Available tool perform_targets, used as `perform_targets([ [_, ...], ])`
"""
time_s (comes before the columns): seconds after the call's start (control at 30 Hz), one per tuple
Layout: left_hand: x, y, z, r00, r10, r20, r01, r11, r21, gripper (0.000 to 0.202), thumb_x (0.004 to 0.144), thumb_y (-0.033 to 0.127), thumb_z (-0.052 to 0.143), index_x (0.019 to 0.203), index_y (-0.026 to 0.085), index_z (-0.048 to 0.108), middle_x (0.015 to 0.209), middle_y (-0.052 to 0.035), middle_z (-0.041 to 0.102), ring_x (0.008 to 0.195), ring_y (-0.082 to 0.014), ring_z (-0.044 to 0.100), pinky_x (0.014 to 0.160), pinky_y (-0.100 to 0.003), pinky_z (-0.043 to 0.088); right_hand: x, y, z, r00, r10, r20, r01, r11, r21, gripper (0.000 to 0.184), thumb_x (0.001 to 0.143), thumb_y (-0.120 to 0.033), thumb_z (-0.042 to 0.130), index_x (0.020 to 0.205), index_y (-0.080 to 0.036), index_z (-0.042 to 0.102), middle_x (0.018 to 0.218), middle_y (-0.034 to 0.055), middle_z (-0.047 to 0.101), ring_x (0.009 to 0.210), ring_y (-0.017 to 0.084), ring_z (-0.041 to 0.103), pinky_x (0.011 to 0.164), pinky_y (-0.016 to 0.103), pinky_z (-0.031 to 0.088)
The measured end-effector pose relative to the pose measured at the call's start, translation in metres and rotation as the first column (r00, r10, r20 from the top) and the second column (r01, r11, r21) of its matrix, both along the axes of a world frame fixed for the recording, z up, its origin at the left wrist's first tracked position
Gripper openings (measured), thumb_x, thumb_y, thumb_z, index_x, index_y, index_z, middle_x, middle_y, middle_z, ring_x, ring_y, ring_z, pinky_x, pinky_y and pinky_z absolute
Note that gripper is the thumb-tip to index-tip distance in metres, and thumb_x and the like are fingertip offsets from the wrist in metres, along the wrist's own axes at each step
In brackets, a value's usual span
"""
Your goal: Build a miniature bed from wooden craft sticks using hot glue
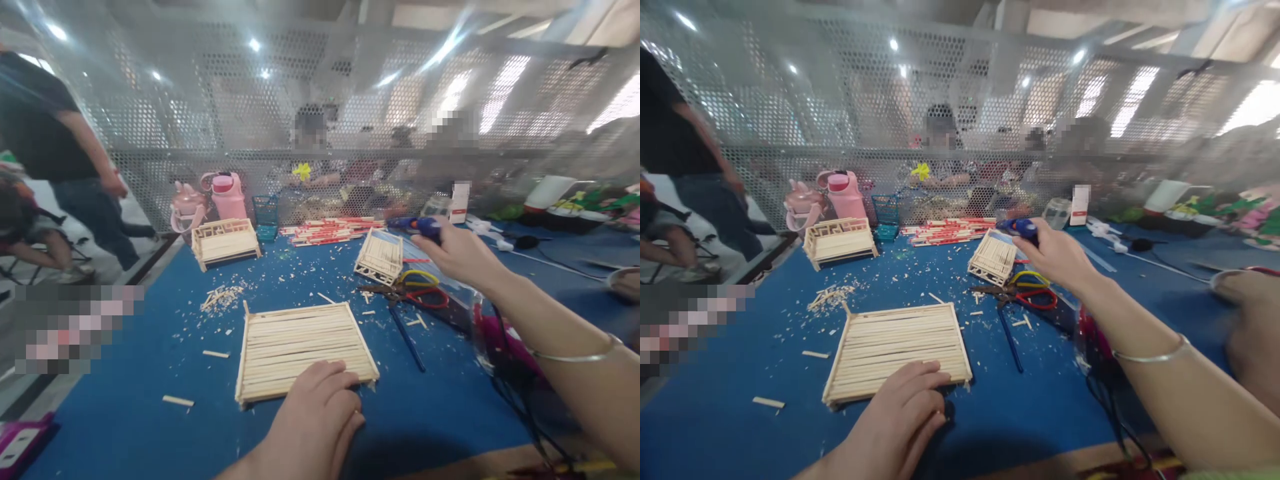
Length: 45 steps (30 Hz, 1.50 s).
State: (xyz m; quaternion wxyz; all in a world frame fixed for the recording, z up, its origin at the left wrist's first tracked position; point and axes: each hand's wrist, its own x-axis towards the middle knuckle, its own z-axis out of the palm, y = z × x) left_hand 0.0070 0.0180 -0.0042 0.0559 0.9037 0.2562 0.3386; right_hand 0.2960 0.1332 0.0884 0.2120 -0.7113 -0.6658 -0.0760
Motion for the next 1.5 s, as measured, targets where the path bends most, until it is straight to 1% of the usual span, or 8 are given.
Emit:
perform_targets([
  [0.3,-0.001,0.007,0.000,0.991,-0.076,0.109,0.064,0.992,0.105,0.005,0.086,0.019,0.051,0.083,0.019,0.056,0.084,-0.0049,0.071,0.084,-0.0164,0.066,0.079,-0.026,0.054,-0.012,0.036,-0.015,0.978,0.067,0.197,-0.013,0.965,-0.262,0.039,0.089,-0.035,0.040,0.118,-0.012,0.052,0.101,0.0159,0.069,0.087,0.028,0.065,0.066,0.031,0.044],
  [0.53,0.003,0.003,0.014,0.884,0.215,0.416,-0.002,0.890,-0.457,0.010,0.083,0.022,0.058,0.083,0.020,0.069,0.069,-0.0019,0.068,0.062,-0.0121,0.062,0.059,-0.021,0.048,-0.051,-0.004,-0.014,0.967,0.254,0.033,-0.255,0.964,0.070,0.036,0.089,-0.037,0.042,0.105,-0.012,0.061,0.113,0.0170,0.063,0.104,0.030,0.057,0.083,0.039,0.043],
  [0.63,0.011,0.012,0.024,0.698,0.478,0.533,0.131,0.646,-0.752,0.019,0.078,0.033,0.065,0.090,0.018,0.070,0.059,0.0018,0.059,0.053,-0.0091,0.053,0.054,-0.021,0.044,-0.078,-0.040,-0.013,0.630,0.669,-0.396,-0.712,0.701,0.051,0.031,0.090,-0.038,0.043,0.086,-0.018,0.066,0.078,0.0041,0.069,0.075,0.016,0.062,0.070,0.028,0.046],
  [0.73,0.020,0.020,0.034,0.569,0.575,0.589,0.379,0.452,-0.808,0.053,0.067,0.041,0.075,0.111,0.017,0.059,0.056,0.0066,0.054,0.048,-0.0067,0.048,0.050,-0.019,0.038,-0.101,-0.062,-0.023,0.270,0.611,-0.745,-0.865,0.493,0.091,0.018,0.083,-0.035,0.058,0.084,-0.019,0.067,0.078,0.0010,0.069,0.075,0.014,0.064,0.071,0.025,0.048],
  [0.97,0.033,0.024,0.040,0.484,0.628,0.609,0.487,0.385,-0.784,0.076,0.057,0.039,0.083,0.119,0.017,0.046,0.055,0.0081,0.057,0.046,-0.0059,0.049,0.050,-0.018,0.036,-0.117,-0.063,-0.055,-0.244,0.150,-0.958,-0.816,0.502,0.286,0.033,0.068,-0.037,0.076,0.094,-0.021,0.062,0.066,-0.0055,0.063,0.061,0.010,0.063,0.064,0.024,0.051],
  [1.13,0.030,0.026,0.054,0.555,0.570,0.606,0.404,0.452,-0.795,0.062,0.062,0.040,0.078,0.112,0.018,0.049,0.057,0.0067,0.058,0.050,-0.0094,0.055,0.052,-0.021,0.044,-0.111,-0.056,-0.050,-0.196,0.261,-0.945,-0.750,0.581,0.316,0.022,0.066,-0.036,0.078,0.068,-0.019,0.065,0.072,-0.0027,0.064,0.062,0.009,0.060,0.064,0.024,0.049],
  [1.3,-0.031,0.053,0.070,0.520,0.410,0.749,-0.195,0.911,-0.363,0.032,0.076,0.047,0.064,0.088,0.018,0.062,0.071,-0.0002,0.064,0.061,-0.0106,0.060,0.056,-0.022,0.047,-0.084,-0.025,-0.052,0.178,0.375,-0.910,-0.422,0.864,0.274,0.032,0.063,-0.048,0.074,0.070,-0.019,0.064,0.069,-0.0002,0.065,0.064,0.012,0.058,0.067,0.027,0.047],
  [1.5,-0.099,0.098,0.036,0.374,0.676,0.635,-0.559,0.710,-0.427,0.027,0.080,0.042,0.056,0.082,0.015,0.061,0.061,0.0021,0.060,0.053,-0.0093,0.057,0.054,-0.022,0.048,-0.076,-0.016,-0.077,0.591,0.284,-0.755,-0.357,0.931,0.071,0.028,0.072,-0.043,0.059,0.063,-0.017,0.065,0.062,0.0014,0.066,0.060,0.015,0.057,0.063,0.028,0.045],
])
